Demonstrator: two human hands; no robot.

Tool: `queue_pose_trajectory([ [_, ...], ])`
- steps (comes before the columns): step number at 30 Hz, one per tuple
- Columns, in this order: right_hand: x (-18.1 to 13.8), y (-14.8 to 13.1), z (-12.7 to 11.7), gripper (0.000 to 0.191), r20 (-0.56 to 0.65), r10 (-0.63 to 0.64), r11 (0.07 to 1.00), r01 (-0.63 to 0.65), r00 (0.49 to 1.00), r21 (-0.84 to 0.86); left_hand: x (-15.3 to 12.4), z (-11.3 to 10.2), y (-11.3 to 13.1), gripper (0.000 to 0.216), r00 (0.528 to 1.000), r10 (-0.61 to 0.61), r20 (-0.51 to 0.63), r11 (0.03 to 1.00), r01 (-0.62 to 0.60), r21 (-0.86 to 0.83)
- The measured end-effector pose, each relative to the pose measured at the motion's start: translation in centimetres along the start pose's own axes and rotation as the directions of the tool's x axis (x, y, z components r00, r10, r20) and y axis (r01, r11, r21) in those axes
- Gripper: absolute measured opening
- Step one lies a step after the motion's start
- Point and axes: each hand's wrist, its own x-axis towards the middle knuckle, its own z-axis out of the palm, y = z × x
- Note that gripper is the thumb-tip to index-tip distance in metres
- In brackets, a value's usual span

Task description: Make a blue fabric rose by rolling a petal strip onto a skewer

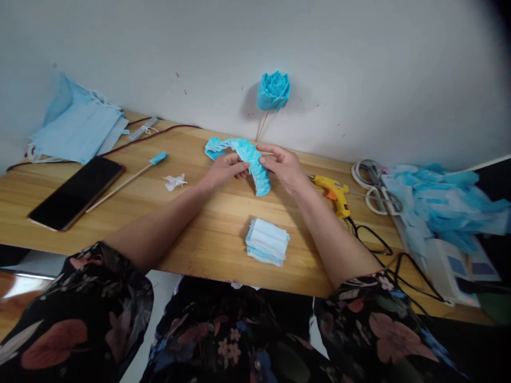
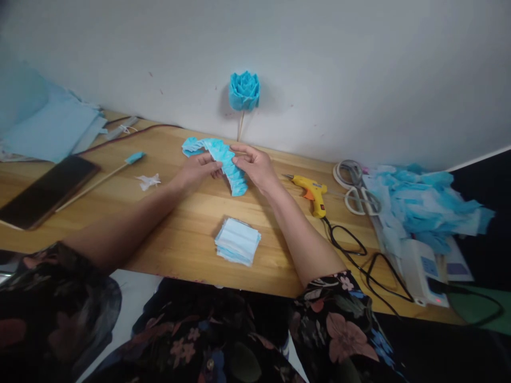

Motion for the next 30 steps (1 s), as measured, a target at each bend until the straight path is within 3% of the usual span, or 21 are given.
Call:
queue_pose_trajectory([
  [4, -0.2, -0.3, 0.1, 0.056, -0.033, 0.016, 1.000, -0.016, 0.999, 0.014, 0.0, 0.0, -0.1, 0.023, 1.000, -0.003, -0.029, 0.999, 0.002, -0.045],
  [10, -0.2, -0.1, 0.1, 0.058, 0.034, -0.020, 0.999, 0.021, 0.999, -0.033, 0.0, 0.2, 0.1, 0.020, 0.999, -0.004, -0.032, 0.999, 0.003, -0.045],
  [15, -0.3, -0.1, 0.1, 0.055, 0.020, -0.042, 0.997, 0.043, 0.999, -0.068, 0.0, 0.2, 0.2, 0.019, 1.000, -0.013, -0.023, 0.999, 0.012, -0.043],
  [23, -0.5, -0.8, -0.1, 0.065, -0.006, 0.025, 0.999, -0.025, 1.000, 0.025, -0.3, 0.4, 0.7, 0.024, 0.991, -0.084, -0.108, 0.984, 0.066, -0.163],
  [30, 0.0, -0.1, 0.0, 0.061, 0.051, -0.050, 0.998, 0.048, 0.997, 0.033, -0.4, 0.5, 1.0, 0.033, 0.996, -0.062, -0.063, 0.988, 0.052, -0.146],
])
